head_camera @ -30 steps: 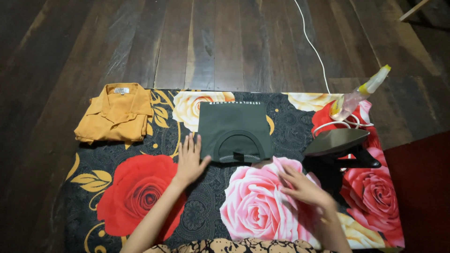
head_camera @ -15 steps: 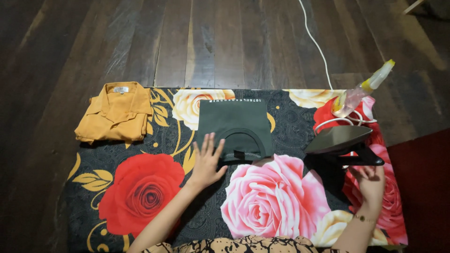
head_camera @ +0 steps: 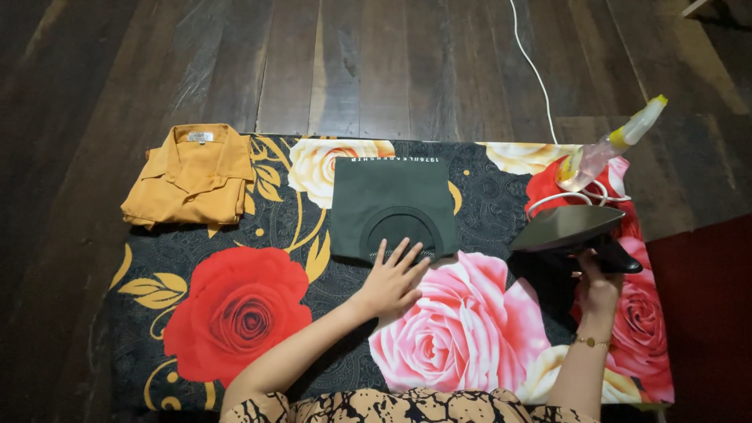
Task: Ironing and smoothing out shirts on a floral mat placed on the floor
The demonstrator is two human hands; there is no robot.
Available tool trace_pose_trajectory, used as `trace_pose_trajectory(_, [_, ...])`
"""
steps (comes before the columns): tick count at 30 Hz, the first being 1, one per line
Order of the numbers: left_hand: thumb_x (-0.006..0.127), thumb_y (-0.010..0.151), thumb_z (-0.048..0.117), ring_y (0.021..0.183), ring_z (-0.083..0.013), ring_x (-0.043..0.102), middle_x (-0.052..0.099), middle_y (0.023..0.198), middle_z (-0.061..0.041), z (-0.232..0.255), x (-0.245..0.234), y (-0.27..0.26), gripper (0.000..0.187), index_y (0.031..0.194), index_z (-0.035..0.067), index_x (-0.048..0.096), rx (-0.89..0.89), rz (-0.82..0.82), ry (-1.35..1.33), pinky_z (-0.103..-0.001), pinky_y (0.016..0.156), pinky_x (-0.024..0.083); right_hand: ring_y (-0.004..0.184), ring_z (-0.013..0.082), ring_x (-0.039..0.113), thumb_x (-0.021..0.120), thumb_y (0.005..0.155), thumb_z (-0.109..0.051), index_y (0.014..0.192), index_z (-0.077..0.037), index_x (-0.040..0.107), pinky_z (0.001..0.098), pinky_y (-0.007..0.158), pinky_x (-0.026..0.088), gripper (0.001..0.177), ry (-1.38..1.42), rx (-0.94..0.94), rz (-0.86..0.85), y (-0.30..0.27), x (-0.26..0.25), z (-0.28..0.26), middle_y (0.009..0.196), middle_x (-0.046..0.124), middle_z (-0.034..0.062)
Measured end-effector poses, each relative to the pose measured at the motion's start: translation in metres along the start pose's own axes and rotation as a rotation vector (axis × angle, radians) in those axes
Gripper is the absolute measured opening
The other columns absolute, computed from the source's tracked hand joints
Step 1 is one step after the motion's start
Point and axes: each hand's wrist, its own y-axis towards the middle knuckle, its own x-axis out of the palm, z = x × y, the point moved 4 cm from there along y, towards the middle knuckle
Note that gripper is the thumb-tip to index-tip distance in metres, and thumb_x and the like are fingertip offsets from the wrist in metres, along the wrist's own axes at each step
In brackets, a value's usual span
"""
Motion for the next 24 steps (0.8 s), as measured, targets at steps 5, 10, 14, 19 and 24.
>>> trace_pose_trajectory(5, [0.064, 0.094, 0.035, 0.15, -0.0391, 0.032, 0.041, 0.157, -0.021, -0.005, -0.019, -0.02, 0.061, 0.146, 0.006, 0.051, 0.043, 0.037, -0.104, -0.067, 0.117, 0.017, 0.073, 0.0165, 0.067, 0.069, 0.091, -0.002, 0.109, -0.002, 0.072, 0.0299, 0.068, 0.052, 0.019, -0.094, -0.08, 0.059, 0.035, 0.021, -0.004, 0.092, 0.072, 0.0053])
trace_pose_trajectory(10, [0.065, 0.084, 0.011, 0.13, -0.0348, 0.06, 0.066, 0.135, -0.015, -0.039, -0.108, -0.032, 0.039, 0.124, 0.008, 0.063, -0.067, 0.437, -0.184, -0.048, 0.109, 0.044, 0.085, 0.0162, 0.07, 0.071, 0.079, -0.002, 0.103, 0.005, 0.072, 0.0319, 0.082, 0.056, 0.024, -0.785, -0.536, -0.199, 0.071, 0.116, -0.049, 0.094, 0.073, 0.0095])
trace_pose_trajectory(14, [0.067, 0.088, 0.015, 0.106, -0.0372, 0.066, 0.071, 0.114, -0.018, -0.104, -0.104, -0.049, 0.035, 0.121, 0.002, 0.066, -0.485, 0.59, -0.027, -0.048, 0.092, 0.05, 0.076, 0.033, 0.07, 0.078, 0.073, -0.018, 0.098, -0.007, 0.076, 0.0433, 0.071, 0.055, 0.028, -1.095, -0.514, -0.388, 0.068, 0.235, -0.09, 0.084, 0.072, 0.0173])
trace_pose_trajectory(19, [0.069, 0.092, 0.027, 0.085, -0.0369, 0.071, 0.074, 0.09, -0.017, -0.14, -0.067, -0.06, 0.027, 0.105, 0.004, 0.071, -0.81, 0.525, -0.156, -0.047, 0.077, 0.055, 0.083, 0.0395, 0.07, 0.075, 0.072, -0.023, 0.092, -0.008, 0.076, 0.0467, 0.075, 0.056, 0.025, -1.188, -0.473, -0.672, 0.068, 0.324, -0.074, 0.087, 0.072, 0.0198])
trace_pose_trajectory(24, [0.071, 0.091, 0.038, 0.07, -0.033, 0.073, 0.073, 0.074, -0.012, -0.137, -0.053, -0.062, 0.033, 0.09, 0.005, 0.072, -0.872, 0.394, -0.254, -0.044, 0.065, 0.056, 0.081, 0.0403, 0.07, 0.077, 0.068, -0.028, 0.091, -0.009, 0.069, 0.0491, 0.068, 0.055, 0.03, -1.129, -0.586, -0.949, 0.046, 0.368, -0.048, 0.083, 0.07, 0.0172])
